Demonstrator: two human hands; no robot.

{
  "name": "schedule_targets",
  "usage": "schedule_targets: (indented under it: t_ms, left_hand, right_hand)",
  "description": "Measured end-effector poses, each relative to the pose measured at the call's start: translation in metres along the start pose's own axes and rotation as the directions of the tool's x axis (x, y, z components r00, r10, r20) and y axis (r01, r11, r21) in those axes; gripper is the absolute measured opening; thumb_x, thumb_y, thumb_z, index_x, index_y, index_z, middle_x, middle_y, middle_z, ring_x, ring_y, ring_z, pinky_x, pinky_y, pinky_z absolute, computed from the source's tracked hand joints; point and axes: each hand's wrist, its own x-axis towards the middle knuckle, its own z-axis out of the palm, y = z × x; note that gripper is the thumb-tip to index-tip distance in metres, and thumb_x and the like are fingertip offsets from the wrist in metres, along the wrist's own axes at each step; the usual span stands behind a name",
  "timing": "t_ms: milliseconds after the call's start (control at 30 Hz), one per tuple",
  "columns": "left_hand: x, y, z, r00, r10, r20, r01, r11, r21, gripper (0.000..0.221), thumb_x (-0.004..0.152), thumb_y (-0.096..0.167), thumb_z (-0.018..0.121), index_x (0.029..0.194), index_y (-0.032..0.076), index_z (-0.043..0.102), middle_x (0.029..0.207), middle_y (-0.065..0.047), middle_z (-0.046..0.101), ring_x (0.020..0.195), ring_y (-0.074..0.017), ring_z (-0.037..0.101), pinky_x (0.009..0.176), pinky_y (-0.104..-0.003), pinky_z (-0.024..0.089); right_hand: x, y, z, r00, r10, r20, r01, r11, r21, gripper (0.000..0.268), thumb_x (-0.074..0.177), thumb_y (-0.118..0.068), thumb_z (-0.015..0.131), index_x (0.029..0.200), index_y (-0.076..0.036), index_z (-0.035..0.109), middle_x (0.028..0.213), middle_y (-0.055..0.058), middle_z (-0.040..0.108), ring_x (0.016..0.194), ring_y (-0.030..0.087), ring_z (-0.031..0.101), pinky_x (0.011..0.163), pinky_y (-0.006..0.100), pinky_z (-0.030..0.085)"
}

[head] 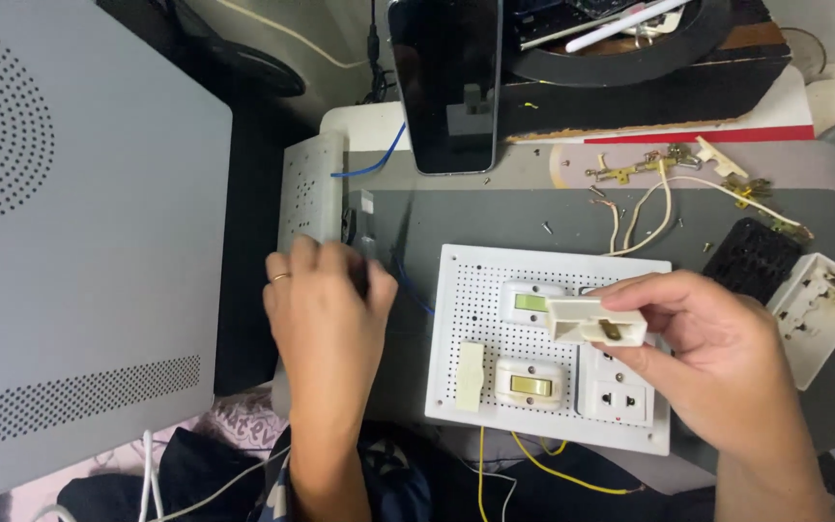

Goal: Wiring and assembling an electrical switch panel by attaching components and using a screwdriver to secure them.

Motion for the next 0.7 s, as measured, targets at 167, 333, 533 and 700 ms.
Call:
schedule_targets:
  t_ms: [167, 333, 533, 700]
  left_hand:
    - [0.004, 0.011, -0.016, 0.982, -0.079, -0.17, -0.017, 0.865, -0.501, 0.007, 0.093, 0.01, 0.053, 0.092, 0.002, 0.051, 0.088, -0.011, 0.059, 0.081, -0.0305, 0.057, 0.072, -0.04, 0.04]
    - [0.0, 0.02, -0.023, 0.96, -0.161, -0.228, -0.082, 0.62, -0.78, 0.014, 0.103, 0.012, 0.036, 0.108, 0.001, 0.044, 0.067, -0.004, 0.046, 0.051, -0.0104, 0.04, 0.047, -0.025, 0.035]
    - [0.005, 0.018, -0.03, 0.969, 0.053, -0.24, -0.216, 0.649, -0.73, 0.021, 0.098, 0.009, 0.055, 0.117, 0.003, 0.063, 0.093, -0.008, 0.05, 0.08, -0.0155, 0.05, 0.07, -0.025, 0.043]
    - [0.012, 0.027, -0.023, 0.971, -0.187, -0.151, -0.081, 0.334, -0.939, 0.035, 0.085, 0.005, 0.072, 0.115, 0.003, 0.054, 0.094, -0.012, 0.062, 0.078, -0.0125, 0.061, 0.069, -0.021, 0.055]
  right_hand:
    - [0.002, -0.002, 0.002, 1.0, -0.008, 0.01, 0.008, 0.999, -0.038, 0.033, 0.069, 0.011, 0.074, 0.1, 0.003, 0.065, 0.103, 0.013, 0.071, 0.093, 0.017, 0.068, 0.081, 0.024, 0.055]
    - [0.006, -0.001, 0.003, 1.0, -0.013, 0.011, 0.014, 0.999, -0.044, 0.032, 0.07, 0.01, 0.072, 0.101, 0.003, 0.065, 0.104, 0.013, 0.071, 0.095, 0.018, 0.069, 0.087, 0.026, 0.057]
    - [0.011, -0.004, -0.002, 1.0, 0.027, -0.012, -0.028, 0.999, -0.017, 0.032, 0.071, 0.01, 0.073, 0.101, 0.003, 0.066, 0.099, 0.013, 0.073, 0.086, 0.017, 0.07, 0.077, 0.025, 0.059]
    - [0.017, -0.006, -0.017, 0.996, 0.025, -0.081, -0.025, 1.0, 0.001, 0.035, 0.071, 0.015, 0.069, 0.104, 0.006, 0.06, 0.102, 0.019, 0.071, 0.089, 0.022, 0.07, 0.084, 0.028, 0.058]
